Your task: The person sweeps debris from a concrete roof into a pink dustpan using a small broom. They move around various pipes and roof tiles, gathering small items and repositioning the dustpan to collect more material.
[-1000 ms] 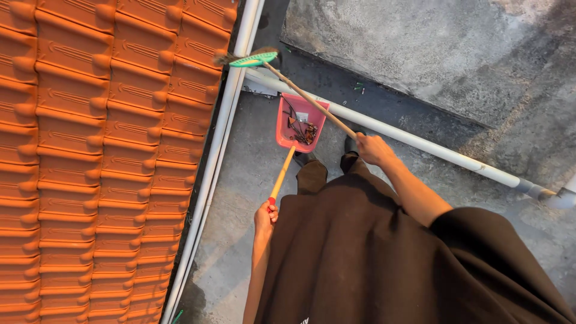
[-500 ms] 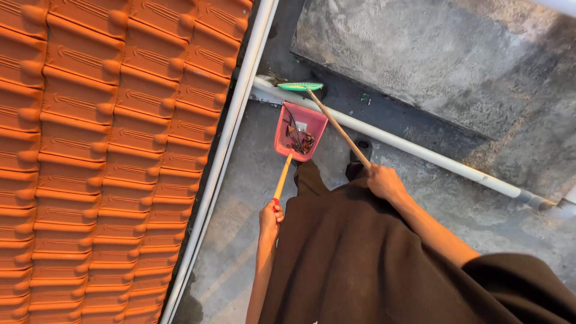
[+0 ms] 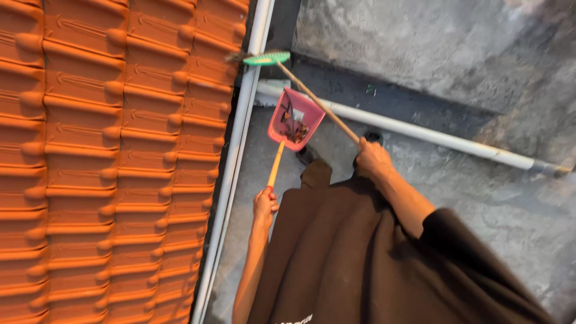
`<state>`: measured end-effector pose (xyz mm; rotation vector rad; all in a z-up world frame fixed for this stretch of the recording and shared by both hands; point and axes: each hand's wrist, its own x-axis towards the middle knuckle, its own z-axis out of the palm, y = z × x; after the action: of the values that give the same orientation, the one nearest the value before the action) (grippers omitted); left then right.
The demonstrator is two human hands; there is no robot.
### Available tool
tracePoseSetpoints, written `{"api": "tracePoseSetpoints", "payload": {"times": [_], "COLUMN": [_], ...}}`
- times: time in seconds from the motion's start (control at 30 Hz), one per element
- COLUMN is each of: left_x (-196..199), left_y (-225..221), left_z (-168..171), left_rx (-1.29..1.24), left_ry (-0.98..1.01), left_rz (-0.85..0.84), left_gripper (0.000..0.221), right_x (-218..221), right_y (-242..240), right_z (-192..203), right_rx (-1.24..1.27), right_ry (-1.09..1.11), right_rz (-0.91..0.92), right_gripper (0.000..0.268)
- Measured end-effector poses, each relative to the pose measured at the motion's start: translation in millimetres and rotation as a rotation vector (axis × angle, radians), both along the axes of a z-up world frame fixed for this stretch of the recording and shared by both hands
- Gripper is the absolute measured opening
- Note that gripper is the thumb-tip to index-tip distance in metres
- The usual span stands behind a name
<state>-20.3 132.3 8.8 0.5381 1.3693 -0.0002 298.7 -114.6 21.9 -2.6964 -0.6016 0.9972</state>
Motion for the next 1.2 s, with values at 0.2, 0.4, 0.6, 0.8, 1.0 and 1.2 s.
{"api": "tracePoseSetpoints", "payload": {"times": [0.2, 0.4, 0.6, 0.8, 1.0, 1.2], "left_x": [3.0, 0.0, -2.6, -6.0, -32.0, -44.7], "left_y": [34.6, 51.6, 63.4, 61.4, 44.8, 18.0], "left_z": [1.7, 20.8, 33.1, 35.9, 21.6, 10.2], "left_rx": [0.011, -0.026, -0.049, -0.028, -0.068, -0.074], "left_ry": [-0.005, 0.018, -0.02, -0.01, 0.022, 0.028], "left_rz": [-0.025, -0.012, 0.016, 0.012, 0.046, 0.093], "left_gripper": [0.015, 0.012, 0.013, 0.013, 0.011, 0.01], "right_x": [-22.6, -30.3, -1.2, 2.0, -28.3, -27.9], "right_y": [-43.0, -41.8, -9.0, -57.6, -154.3, -121.7], "right_z": [16.0, 51.5, 23.2, 15.2, 20.3, 30.7], "right_rx": [-0.117, -0.122, -0.15, -0.212, -0.235, -0.063], "right_ry": [0.112, 0.097, 0.035, 0.092, 0.1, 0.389], "right_rz": [0.019, 0.016, 0.086, 0.027, -0.02, -0.315], "right_gripper": [0.029, 0.025, 0.022, 0.021, 0.025, 0.033]}}
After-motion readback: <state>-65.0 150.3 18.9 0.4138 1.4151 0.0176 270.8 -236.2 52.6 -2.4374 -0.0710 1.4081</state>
